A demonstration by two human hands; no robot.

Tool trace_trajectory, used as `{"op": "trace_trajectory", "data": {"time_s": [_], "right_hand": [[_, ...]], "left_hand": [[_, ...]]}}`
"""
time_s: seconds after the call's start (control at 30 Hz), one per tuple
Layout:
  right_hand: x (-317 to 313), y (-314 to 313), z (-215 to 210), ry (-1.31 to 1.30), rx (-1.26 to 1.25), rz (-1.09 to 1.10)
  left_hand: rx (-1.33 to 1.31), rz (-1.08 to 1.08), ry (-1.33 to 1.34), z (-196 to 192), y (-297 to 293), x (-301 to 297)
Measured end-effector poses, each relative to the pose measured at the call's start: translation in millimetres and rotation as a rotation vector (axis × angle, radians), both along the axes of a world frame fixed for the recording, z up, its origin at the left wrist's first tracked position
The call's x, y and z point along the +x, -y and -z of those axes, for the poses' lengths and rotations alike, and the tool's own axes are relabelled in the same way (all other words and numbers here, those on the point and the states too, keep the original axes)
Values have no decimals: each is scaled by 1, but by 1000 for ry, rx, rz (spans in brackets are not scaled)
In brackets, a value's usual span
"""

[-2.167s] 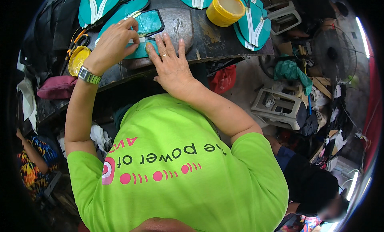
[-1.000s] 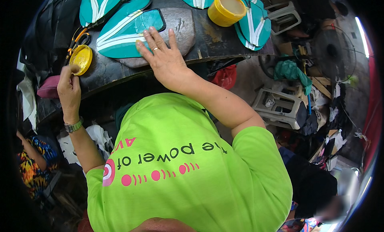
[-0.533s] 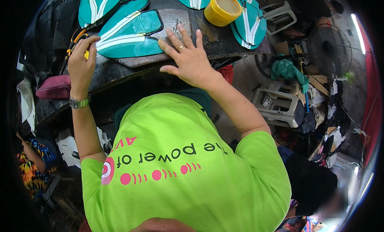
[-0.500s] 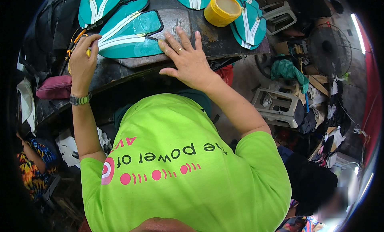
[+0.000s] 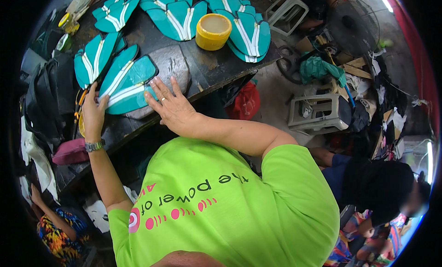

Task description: The person repeatedly picks teal fabric pouches with white zipper lines from a pile, presses the zipper area with both hands, and places them back on the table. The person also handles a yellow container and a small yellow lid on the work surface.

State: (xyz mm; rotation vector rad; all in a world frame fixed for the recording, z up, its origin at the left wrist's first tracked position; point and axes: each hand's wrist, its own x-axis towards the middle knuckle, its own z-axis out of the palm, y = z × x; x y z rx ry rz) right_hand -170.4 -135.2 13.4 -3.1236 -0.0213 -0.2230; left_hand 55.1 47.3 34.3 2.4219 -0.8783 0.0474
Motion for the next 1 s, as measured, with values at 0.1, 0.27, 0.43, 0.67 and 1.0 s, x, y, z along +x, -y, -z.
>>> {"op": "trace_trajectory", "data": {"time_s": [0.1, 0.27, 0.43, 0.67, 1.0], "right_hand": [[-4, 16, -6, -3, 149, -62], [-22, 32, -24, 214, 445, -56], [-23, 24, -38, 442, 1055, -56], [17, 46, -61, 710, 1542, -23], [55, 162, -91, 655, 1759, 202]], "left_hand": [[-85, 12, -58, -1, -9, 2], [-973, 51, -814, -1, -21, -9], [-1332, 114, -864, 0, 19, -56], [-1198, 224, -917, -4, 85, -115], [-337, 328, 48, 9, 56, -93]]}}
